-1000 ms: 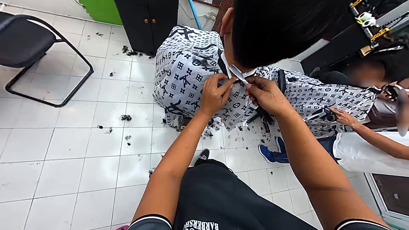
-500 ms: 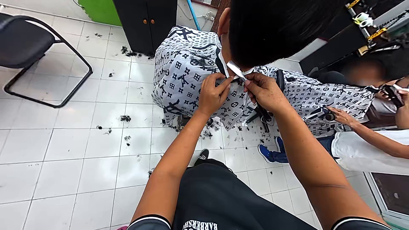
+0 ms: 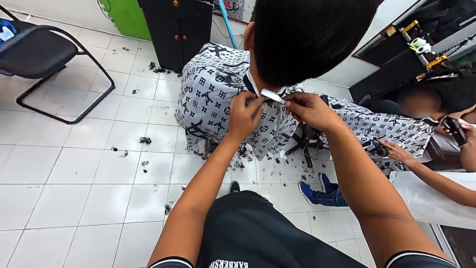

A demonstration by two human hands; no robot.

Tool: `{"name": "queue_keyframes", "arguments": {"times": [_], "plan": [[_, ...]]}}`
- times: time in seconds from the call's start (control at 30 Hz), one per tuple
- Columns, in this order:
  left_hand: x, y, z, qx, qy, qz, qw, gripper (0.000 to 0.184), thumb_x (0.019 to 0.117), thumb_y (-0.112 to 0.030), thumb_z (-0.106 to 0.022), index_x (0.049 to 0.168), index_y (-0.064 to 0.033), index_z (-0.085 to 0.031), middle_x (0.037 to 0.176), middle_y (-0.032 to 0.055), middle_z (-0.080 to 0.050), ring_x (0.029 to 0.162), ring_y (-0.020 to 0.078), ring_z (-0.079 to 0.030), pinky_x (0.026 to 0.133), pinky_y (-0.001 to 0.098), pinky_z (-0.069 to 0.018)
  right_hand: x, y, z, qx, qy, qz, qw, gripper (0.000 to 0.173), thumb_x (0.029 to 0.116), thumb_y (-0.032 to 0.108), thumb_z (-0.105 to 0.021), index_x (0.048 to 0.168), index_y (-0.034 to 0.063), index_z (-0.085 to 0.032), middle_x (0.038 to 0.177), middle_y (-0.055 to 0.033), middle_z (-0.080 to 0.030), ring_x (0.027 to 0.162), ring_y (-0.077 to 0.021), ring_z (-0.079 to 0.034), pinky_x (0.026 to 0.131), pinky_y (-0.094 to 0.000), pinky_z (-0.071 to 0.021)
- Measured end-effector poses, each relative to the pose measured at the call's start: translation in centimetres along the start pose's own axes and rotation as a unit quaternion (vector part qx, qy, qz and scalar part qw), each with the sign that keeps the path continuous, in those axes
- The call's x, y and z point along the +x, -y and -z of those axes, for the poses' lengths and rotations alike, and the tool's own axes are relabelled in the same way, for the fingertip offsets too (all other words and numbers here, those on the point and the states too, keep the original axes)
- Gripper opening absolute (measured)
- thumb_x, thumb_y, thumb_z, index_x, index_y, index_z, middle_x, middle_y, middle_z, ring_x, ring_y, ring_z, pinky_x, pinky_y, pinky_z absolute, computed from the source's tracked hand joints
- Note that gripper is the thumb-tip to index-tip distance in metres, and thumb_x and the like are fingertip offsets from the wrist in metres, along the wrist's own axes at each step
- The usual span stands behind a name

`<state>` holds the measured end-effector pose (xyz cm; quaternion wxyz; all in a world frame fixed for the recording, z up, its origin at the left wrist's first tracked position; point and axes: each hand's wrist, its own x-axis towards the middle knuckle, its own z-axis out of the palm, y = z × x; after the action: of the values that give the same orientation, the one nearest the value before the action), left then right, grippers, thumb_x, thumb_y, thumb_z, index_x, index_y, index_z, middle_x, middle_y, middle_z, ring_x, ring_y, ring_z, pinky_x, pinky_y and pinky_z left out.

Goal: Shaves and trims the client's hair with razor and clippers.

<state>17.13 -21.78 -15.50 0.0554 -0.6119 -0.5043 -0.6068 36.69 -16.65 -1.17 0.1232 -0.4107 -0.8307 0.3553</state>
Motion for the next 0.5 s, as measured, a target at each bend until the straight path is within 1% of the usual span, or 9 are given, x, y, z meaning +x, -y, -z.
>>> {"name": "queue_keyframes", "arguments": {"times": [0.1, 0.17, 0.3, 0.4, 0.5], "plan": [[-0.6, 0.1, -0.1, 0.006, -0.01, -0.015, 1.0, 0.022, 0.0987, -0.022, -0.065, 0.114, -0.0135, -0.078, 0.109, 0.0173, -0.067, 0.106, 0.0317, -0.062, 0.097, 0.0493, -0.0453, 0.8, -0.6, 0.6, -0.009, 0.027, -0.009, 1.0, 0.022, 0.1073, 0.017, -0.052, 0.119, 0.0053, -0.065, 0.082, 0.0007, -0.065, 0.059, -0.0021, -0.054, 0.055, -0.019, -0.0459], [-0.8, 0.1, -0.2, 0.016, -0.013, -0.019, 1.0, 0.022, 0.0987, -0.021, -0.065, 0.114, -0.0139, -0.078, 0.11, 0.0174, -0.068, 0.107, 0.0315, -0.062, 0.099, 0.0507, -0.0444, 1.1, -0.9, 0.9, -0.004, 0.038, -0.009, 0.999, 0.022, 0.1074, 0.017, -0.051, 0.12, 0.0043, -0.064, 0.082, 0.0005, -0.065, 0.059, -0.0014, -0.054, 0.054, -0.0185, -0.0458], [-1.0, 0.0, -0.4, 0.033, -0.015, -0.016, 0.999, 0.022, 0.0987, -0.021, -0.065, 0.115, -0.0146, -0.078, 0.111, 0.0174, -0.068, 0.109, 0.0316, -0.063, 0.102, 0.0526, -0.0437, 1.6, -1.5, 1.6, 0.011, 0.028, 0.029, 0.999, 0.021, 0.106, 0.016, -0.053, 0.119, 0.0048, -0.065, 0.081, 0.0025, -0.065, 0.058, 0.0002, -0.054, 0.053, -0.0167, -0.0453], [-1.0, 0.0, -0.4, 0.045, -0.022, -0.02, 0.999, 0.023, 0.0984, -0.021, -0.065, 0.115, -0.0147, -0.079, 0.11, 0.0173, -0.069, 0.108, 0.0307, -0.063, 0.099, 0.0493, -0.0449, 1.8, -1.8, 1.7, 0.011, 0.03, 0.05, 0.998, 0.021, 0.1058, 0.017, -0.053, 0.119, 0.005, -0.065, 0.081, 0.0028, -0.064, 0.059, 0.0001, -0.055, 0.054, -0.0165, -0.0462], [-1.0, -0.1, -0.3, 0.05, -0.02, -0.021, 0.998, 0.023, 0.0983, -0.021, -0.065, 0.115, -0.0146, -0.079, 0.109, 0.0172, -0.069, 0.106, 0.0304, -0.063, 0.098, 0.0484, -0.0452, 1.9, -2.1, 1.6, 0.005, 0.04, 0.038, 0.998, 0.021, 0.106, 0.016, -0.053, 0.119, 0.0053, -0.065, 0.082, 0.002, -0.064, 0.059, -0.0002, -0.053, 0.054, -0.0171, -0.0452]]}}
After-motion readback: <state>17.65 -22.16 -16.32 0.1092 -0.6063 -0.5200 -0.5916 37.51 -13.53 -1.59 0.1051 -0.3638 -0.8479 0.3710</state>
